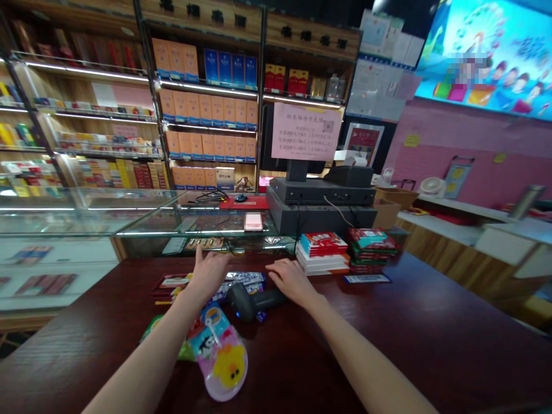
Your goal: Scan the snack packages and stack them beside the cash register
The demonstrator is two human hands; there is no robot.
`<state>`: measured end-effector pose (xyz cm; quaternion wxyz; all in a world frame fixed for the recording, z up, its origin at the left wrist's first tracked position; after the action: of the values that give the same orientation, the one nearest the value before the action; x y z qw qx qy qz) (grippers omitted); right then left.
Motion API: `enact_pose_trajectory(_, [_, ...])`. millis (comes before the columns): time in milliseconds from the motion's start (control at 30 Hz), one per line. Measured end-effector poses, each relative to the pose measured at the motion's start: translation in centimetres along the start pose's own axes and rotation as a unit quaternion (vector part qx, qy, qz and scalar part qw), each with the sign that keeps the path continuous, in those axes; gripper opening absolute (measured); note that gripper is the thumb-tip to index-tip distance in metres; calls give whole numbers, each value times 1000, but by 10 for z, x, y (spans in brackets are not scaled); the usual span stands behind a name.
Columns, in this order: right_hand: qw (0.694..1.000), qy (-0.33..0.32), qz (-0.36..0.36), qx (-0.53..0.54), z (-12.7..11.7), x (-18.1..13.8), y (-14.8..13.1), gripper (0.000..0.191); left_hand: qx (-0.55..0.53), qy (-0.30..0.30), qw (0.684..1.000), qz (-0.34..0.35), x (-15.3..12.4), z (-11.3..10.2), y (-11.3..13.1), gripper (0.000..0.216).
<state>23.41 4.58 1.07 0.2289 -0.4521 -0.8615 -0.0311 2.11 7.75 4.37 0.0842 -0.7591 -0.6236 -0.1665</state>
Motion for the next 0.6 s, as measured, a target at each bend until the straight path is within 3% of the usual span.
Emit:
enact_pose_trajectory(333, [999,-43,4,21,16,16,-2,26,-18,-9,1000,11,-5,11,-24,30])
enact_pose_trajectory(600, [996,-80,2,39,23,24,-2,26,-32,-91,995,30,-15,19,-23,30])
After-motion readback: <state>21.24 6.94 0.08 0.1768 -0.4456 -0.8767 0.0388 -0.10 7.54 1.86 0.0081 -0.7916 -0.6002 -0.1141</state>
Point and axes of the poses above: each hand's wrist, its own x-axis towards the middle knuckle, its own z-axis out of the palm, y = z × x, the point moved 6 cm from there along x, towards the middle knuckle, and after that the axes turned 13 degrees about -z, right-handed, at the moved point
